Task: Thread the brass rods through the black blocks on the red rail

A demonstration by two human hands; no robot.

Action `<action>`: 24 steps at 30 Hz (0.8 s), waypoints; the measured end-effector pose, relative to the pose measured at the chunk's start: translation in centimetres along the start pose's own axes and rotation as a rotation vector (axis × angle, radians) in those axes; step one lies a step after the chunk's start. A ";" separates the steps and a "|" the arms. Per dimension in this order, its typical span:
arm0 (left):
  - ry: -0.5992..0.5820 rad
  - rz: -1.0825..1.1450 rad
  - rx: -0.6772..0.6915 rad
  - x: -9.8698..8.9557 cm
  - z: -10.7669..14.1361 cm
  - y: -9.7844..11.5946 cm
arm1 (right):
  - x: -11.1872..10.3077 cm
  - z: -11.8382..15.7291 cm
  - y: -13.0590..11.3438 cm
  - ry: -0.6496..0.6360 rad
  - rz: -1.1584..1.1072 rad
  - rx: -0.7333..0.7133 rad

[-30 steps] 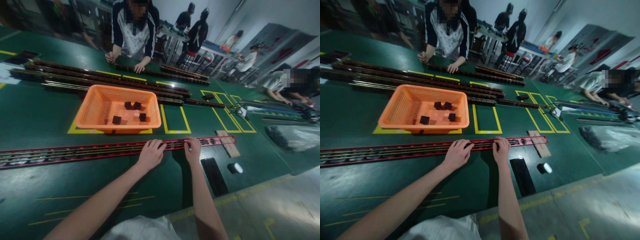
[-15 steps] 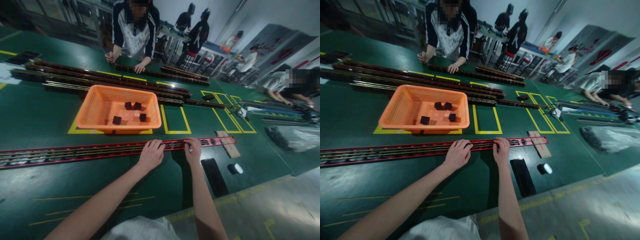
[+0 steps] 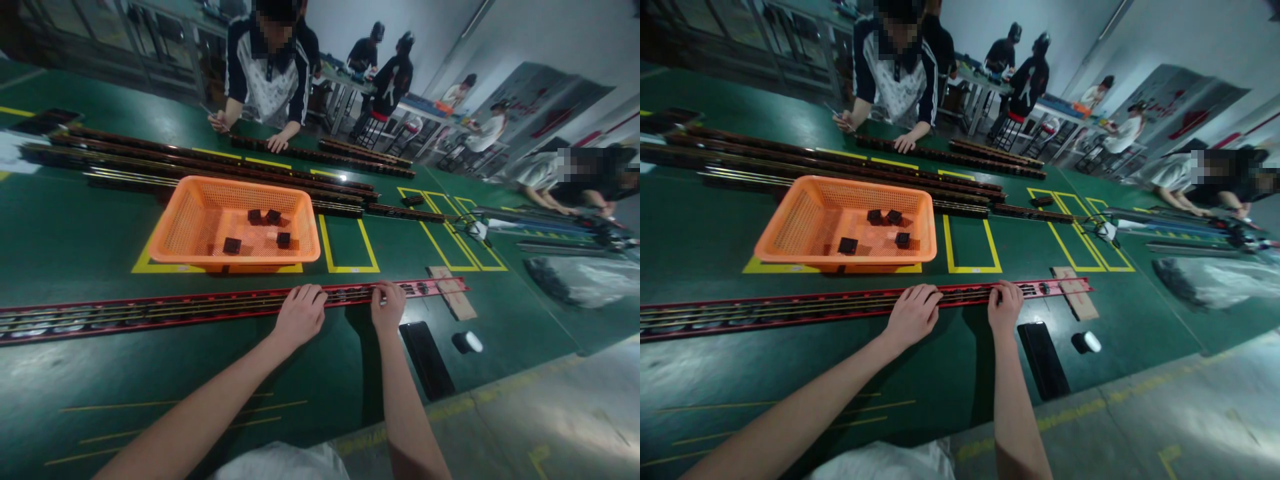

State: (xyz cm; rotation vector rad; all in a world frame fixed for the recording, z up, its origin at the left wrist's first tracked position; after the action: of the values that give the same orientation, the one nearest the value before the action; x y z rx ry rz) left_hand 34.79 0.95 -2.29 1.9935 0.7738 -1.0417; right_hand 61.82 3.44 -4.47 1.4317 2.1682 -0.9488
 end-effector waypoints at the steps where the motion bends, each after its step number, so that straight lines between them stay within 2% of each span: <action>1: -0.001 -0.002 0.000 0.0 0.0 0.0 | 0.0 0.0 0.0 -0.005 -0.007 0.000; 15: -0.021 -0.013 0.012 -0.2 0.1 0.0 | -0.3 0.0 -0.6 -0.059 -0.025 0.035; 24: -0.014 -0.022 0.013 -0.1 0.1 0.0 | -0.4 0.0 -0.6 0.018 -0.041 -0.013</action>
State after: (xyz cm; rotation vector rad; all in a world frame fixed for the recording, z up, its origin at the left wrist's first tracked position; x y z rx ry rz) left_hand 34.70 0.84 -2.23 1.9911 0.7844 -1.0749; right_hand 61.45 3.08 -4.03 1.3996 2.2205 -0.9377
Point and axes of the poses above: each hand's wrist, its own z-axis away from the middle knuckle, its own x-axis out of the palm, y = z × x, the point moved 1 cm from there along -z, towards the middle knuckle, and after that the axes turned 4 degrees about -z, right-handed, at the moved point
